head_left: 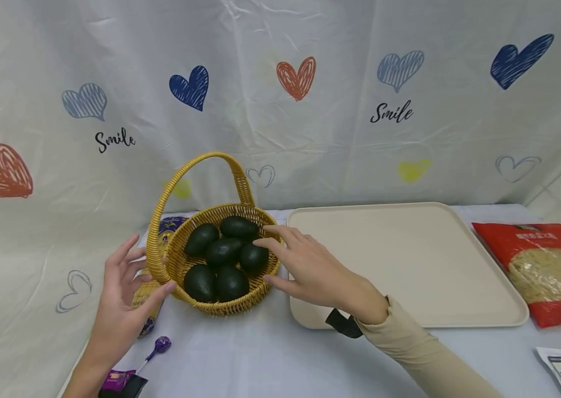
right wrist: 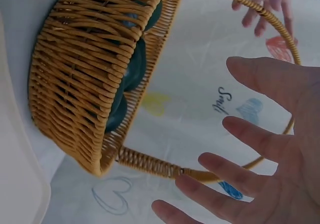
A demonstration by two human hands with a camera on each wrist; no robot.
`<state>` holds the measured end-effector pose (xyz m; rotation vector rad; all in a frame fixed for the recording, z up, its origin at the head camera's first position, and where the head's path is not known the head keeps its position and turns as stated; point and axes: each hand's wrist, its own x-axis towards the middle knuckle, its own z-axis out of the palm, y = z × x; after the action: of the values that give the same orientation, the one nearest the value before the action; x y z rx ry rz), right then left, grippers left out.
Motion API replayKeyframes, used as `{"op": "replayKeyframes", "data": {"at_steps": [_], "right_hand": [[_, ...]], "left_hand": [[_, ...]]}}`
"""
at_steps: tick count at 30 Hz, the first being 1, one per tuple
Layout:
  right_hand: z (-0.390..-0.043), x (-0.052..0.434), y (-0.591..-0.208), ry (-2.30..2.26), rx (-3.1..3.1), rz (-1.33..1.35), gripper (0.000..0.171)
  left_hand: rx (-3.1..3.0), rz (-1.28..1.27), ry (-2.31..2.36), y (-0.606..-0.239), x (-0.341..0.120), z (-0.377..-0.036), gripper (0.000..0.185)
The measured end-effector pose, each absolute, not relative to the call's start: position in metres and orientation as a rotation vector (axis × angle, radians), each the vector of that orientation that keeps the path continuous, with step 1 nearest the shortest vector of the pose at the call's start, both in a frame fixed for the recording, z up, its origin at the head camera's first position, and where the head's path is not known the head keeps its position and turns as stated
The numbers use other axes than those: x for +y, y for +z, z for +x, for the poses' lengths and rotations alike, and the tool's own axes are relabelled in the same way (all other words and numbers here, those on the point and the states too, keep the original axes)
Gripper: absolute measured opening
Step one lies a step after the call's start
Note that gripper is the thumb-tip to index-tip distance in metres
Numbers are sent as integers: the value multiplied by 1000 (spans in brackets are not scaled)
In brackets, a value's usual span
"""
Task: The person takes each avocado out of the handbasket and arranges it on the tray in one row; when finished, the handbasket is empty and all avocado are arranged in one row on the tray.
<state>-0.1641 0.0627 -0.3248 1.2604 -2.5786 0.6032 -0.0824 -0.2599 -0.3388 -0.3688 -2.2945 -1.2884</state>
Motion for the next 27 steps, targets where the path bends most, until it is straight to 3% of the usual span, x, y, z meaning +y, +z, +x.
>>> {"op": "replayKeyframes", "data": {"at_steps": [12, 17, 27], "right_hand": [[-182, 39, -333, 654, -2563, 1314, 47], [-190, 39, -340, 681, -2620, 1295, 45], [-199, 41, -349, 797, -2730, 1297, 44]], "left_hand": [[-2209, -723, -1278, -363, -286, -98, 105], [-2183, -723, -1276, -370, -290, -102, 88], [-2160, -618, -1231, -373, -278, -97, 95]]}}
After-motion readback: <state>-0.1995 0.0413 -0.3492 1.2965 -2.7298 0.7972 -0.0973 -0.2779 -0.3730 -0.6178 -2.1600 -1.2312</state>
